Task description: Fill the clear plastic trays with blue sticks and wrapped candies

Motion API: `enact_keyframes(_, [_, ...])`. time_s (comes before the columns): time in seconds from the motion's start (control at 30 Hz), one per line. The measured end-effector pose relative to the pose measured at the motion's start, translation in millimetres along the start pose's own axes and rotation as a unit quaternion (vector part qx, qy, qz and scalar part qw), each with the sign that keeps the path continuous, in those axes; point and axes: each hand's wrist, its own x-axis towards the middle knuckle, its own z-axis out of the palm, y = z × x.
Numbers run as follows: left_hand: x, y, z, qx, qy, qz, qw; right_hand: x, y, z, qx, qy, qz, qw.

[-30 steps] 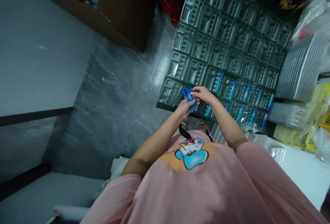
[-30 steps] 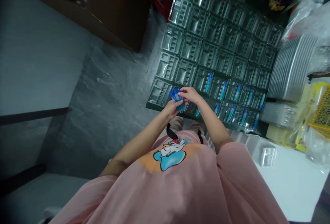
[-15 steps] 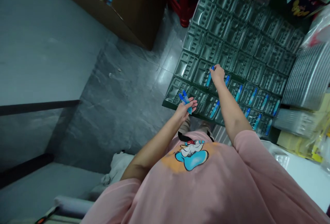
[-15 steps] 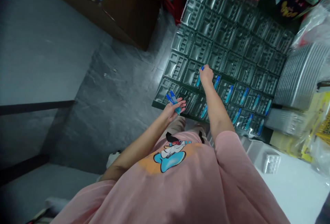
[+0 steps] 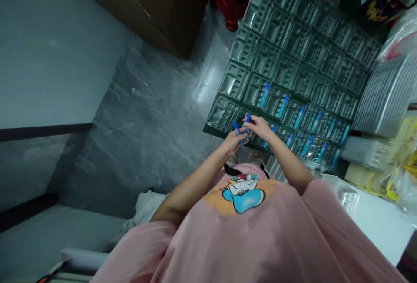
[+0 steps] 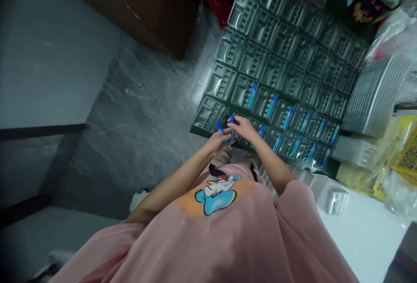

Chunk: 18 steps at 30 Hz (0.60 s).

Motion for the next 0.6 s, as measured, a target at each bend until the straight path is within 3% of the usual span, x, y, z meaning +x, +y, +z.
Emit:
enact_keyframes(0.13, [-18,-14,-18.4,0.03,0.013,-0.013,0.999,-21,39,-32,-0.005,0.215,0.059,0.975])
enact_keyframes(0.2, [-24,-21,-28.8,0.045,0.035,-0.02,0.998,-26,52,-42,-0.023,0.255,0.097,0.962])
enact_keyframes(0.3, [-29,-28,-40.5,0.059,0.084,-0.022,0.995,-25,55,-36,-0.037,0.232,0.119,0.965])
enact_keyframes(0.5, [-30,-31,-51.5,0.064,0.161,0.016,0.985,1,36,7,-0.045,0.177,0.122,0.976])
enact_keyframes(0.6, [-27,-32,-52.4,0.069,0.182,0.031,0.98,12,30,16,-0.101,0.169,0.12,0.973])
